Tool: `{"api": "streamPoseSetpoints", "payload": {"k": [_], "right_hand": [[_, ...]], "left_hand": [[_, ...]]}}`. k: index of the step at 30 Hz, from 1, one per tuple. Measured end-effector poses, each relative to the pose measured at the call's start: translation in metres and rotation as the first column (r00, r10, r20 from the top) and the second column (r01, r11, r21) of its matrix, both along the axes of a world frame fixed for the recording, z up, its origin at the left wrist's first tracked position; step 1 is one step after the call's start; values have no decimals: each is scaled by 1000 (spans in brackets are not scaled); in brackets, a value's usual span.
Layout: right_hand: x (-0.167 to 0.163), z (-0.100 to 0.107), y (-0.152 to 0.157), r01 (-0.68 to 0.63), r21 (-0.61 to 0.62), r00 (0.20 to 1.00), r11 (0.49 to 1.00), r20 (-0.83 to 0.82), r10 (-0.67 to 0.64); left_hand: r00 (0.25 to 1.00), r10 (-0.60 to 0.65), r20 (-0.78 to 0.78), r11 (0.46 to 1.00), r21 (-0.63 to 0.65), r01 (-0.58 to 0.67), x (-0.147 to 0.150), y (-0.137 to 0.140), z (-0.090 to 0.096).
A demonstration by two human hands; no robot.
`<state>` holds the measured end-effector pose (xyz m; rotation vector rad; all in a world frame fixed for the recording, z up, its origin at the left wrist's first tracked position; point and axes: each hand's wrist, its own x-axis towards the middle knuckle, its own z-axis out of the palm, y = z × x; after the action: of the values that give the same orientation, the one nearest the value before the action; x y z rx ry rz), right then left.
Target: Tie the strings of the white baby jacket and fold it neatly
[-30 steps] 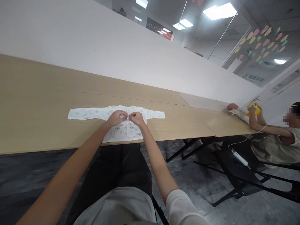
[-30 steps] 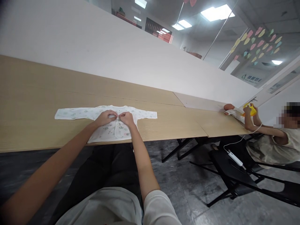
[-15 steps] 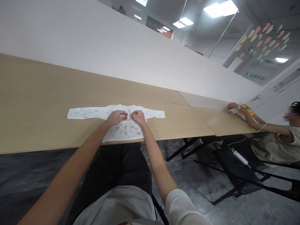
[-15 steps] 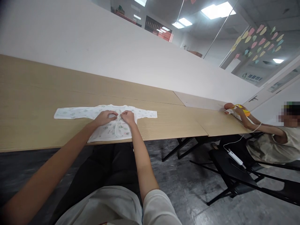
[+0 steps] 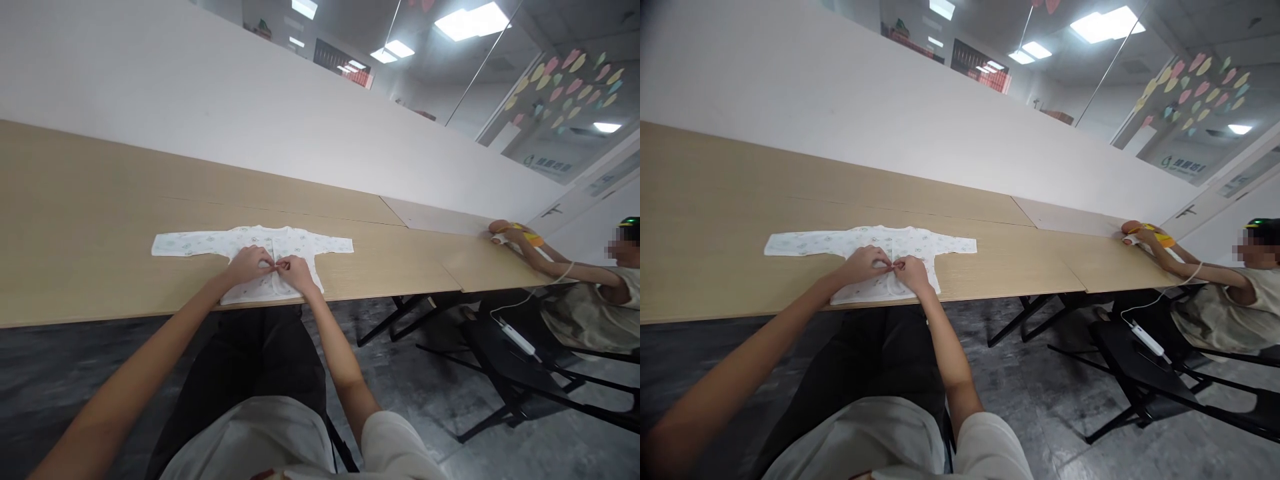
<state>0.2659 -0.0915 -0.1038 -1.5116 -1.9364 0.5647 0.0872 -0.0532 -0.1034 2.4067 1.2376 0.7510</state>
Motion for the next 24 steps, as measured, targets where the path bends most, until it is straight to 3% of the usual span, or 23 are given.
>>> {"api": "streamPoseSetpoints", "payload": {"k": [5,10,19,24], "right_hand": [[-4,1,1,67,-29,997,997,26,-67],[-2,9,1,81,-123,996,989,-20,-84],[-15,14,-4,190,-35,980,981,69,-187],[-15,16,-10,175,-82,985,981,9,-175]], "left_hand": [[998,10,69,997,-71,-5,-1,-1,-5],[999,2,45,999,-42,0,-1,-2,-6],[999,-13,37,999,37,11,5,-2,-7],[997,-37,66,999,42,35,6,-6,-5]]}}
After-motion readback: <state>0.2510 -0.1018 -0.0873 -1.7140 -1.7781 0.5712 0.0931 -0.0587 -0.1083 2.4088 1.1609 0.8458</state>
